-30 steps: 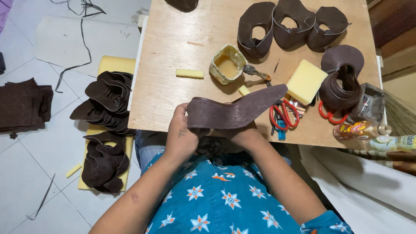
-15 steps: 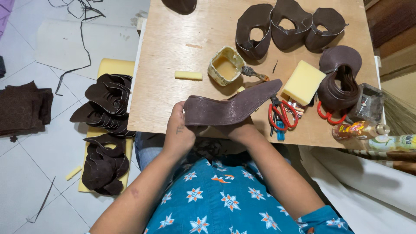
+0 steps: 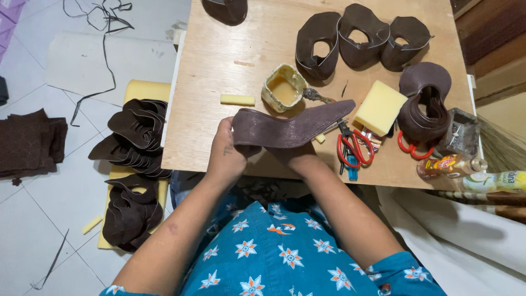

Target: The person assembles shoe parts by inserting a foam insert into a brown shoe upper and applying glue to the edges. They handle multiple shoe uppers and foam pieces, using a brush to spread adhesive and pressing the foam into place.

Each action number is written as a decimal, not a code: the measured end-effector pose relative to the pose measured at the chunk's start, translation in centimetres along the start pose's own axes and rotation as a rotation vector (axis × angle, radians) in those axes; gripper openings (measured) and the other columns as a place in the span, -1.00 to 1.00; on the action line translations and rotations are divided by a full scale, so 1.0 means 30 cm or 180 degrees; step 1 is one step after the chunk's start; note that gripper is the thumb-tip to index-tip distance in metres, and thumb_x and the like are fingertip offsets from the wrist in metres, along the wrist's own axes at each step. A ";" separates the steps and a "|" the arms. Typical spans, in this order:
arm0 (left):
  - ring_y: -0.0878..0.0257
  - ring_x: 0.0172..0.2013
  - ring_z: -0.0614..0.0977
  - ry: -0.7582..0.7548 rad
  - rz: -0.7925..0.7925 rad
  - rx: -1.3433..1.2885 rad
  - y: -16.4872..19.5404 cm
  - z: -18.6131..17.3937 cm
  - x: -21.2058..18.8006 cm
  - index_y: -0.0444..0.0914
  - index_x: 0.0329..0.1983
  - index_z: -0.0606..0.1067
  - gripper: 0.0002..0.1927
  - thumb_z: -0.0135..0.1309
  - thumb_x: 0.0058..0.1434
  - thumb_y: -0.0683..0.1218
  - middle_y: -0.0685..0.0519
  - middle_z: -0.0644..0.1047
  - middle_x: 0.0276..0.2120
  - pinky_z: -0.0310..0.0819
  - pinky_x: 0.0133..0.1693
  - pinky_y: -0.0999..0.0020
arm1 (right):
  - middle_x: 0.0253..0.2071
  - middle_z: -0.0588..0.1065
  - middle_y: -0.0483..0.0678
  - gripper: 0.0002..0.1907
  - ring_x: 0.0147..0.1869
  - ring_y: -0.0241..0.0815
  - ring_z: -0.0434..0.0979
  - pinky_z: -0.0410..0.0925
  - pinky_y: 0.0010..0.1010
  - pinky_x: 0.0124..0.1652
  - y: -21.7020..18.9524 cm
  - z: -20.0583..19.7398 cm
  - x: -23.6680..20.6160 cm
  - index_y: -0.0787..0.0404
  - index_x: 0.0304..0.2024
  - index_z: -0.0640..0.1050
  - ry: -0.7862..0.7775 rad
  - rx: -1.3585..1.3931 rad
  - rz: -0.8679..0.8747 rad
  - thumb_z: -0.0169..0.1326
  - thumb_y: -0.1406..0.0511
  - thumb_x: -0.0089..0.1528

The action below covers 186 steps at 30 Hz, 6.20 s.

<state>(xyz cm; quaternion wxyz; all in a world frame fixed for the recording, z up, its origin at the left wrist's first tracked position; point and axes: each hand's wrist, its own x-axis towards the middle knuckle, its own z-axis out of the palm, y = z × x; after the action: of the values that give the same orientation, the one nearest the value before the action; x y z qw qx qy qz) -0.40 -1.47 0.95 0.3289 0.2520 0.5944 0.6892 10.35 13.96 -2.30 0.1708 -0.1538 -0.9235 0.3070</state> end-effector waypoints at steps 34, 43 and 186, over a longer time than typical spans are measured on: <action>0.18 -0.01 0.59 0.0704 -0.0357 -0.1243 -0.169 0.044 -0.029 -0.30 0.19 0.38 -0.63 0.00 0.30 -0.26 -0.06 0.50 0.04 0.58 -0.04 0.32 | -0.05 0.51 0.06 -0.74 0.05 -0.18 0.52 0.43 -0.34 0.00 -0.002 0.054 -0.012 0.33 0.02 0.45 0.0373 0.1514 0.0750 0.06 0.34 0.31; 0.17 0.06 0.57 0.0685 -0.0252 -0.1638 -0.218 0.036 0.005 -0.33 0.26 0.37 -0.64 -0.08 0.42 -0.17 -0.09 0.50 0.11 0.53 0.06 0.26 | -0.01 0.52 -0.02 -0.76 0.08 -0.16 0.53 0.45 -0.29 0.02 -0.013 0.038 -0.005 0.29 0.04 0.49 0.0057 0.1945 0.0989 0.02 0.36 0.33; 0.26 -0.21 0.66 -0.0728 -0.1944 0.0292 -0.240 -0.139 0.134 -0.31 0.20 0.43 -0.53 -0.02 0.18 -0.28 -0.04 0.63 -0.17 0.58 -0.17 0.40 | -0.24 0.63 0.02 -0.85 -0.16 -0.14 0.68 0.49 -0.35 -0.12 -0.011 -0.013 -0.059 0.26 -0.17 0.52 0.0273 0.0920 0.0328 0.16 0.39 0.21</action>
<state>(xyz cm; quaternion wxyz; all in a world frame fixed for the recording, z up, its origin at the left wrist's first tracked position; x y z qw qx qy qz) -5.01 -0.60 -7.02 0.5733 0.1524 0.6321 0.4985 12.03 13.22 -2.18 0.2145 -0.1879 -0.8525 0.4382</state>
